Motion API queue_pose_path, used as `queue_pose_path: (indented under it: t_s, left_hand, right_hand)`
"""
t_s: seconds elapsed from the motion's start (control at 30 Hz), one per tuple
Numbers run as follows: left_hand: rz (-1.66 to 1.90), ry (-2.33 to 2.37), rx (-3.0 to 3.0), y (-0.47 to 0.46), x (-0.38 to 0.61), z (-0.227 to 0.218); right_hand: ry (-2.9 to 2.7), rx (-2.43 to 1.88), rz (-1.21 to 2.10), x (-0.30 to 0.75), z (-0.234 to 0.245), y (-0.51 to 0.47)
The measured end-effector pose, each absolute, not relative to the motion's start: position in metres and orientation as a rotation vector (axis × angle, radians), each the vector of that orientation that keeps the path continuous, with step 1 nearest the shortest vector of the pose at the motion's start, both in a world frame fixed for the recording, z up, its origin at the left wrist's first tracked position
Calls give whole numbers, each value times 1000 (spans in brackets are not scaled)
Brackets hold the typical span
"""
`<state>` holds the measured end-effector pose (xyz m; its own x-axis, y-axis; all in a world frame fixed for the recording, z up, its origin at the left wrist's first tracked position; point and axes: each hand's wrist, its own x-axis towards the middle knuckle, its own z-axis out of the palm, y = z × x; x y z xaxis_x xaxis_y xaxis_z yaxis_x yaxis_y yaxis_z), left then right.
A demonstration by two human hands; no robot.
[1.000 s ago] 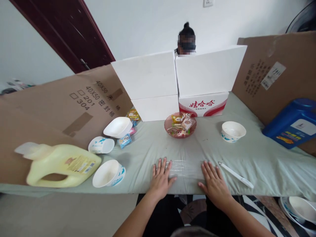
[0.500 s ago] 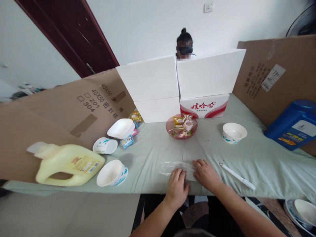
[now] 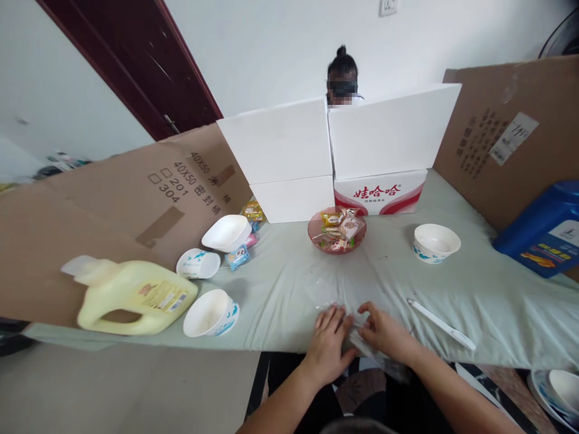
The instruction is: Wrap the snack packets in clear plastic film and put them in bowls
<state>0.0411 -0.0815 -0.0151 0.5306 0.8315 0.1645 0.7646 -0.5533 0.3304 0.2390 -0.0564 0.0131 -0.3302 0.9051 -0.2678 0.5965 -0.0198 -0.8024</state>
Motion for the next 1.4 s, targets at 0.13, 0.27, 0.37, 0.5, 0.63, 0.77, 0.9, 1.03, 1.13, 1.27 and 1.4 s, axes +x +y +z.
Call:
queue_pose_path:
  t_s: [0.13, 0.27, 0.37, 0.5, 0.63, 0.77, 0.9, 1.03, 1.13, 1.27, 1.4]
  left_hand:
    - [521, 1239, 2604, -83, 44, -15]
    - [608, 1227, 2611, -83, 46, -14]
    - [662, 1223, 2616, -81, 47, -13]
    - [791, 1222, 2598, -80, 47, -18]
    - [838, 1231, 2542, -79, 46, -21]
    - [781, 1169, 2502, -79, 40, -15]
    - [802, 1091, 2354, -80, 38, -6]
    - [896, 1106, 2151, -79, 40, -3]
    - [920, 1150, 2085, -78, 44, -3]
    - [901, 1108, 2169, -80, 46, -3]
    - [877, 1170, 2251, -86, 46, -6]
  right_hand:
    - [-1820, -1255, 1624, 254, 20, -68]
    - [-1759, -1141, 1705, 264, 31, -77]
    - [-1580, -1288, 1752, 263, 26, -79]
    - [-1363, -1361, 1816, 250, 7, -78]
    - [-1455, -1267, 1784, 239, -2, -76]
    - [-1513, -1143, 1785, 248, 4, -79]
    - [-1536, -1120, 1636, 265, 2, -82]
    - [-1757, -1077, 1177, 266, -5, -85]
    - [-1849, -962, 1049, 252, -4, -83]
    - [-1766, -1143, 1041, 226, -2, -58]
    - [-1856, -1447, 966, 204, -6, -21]
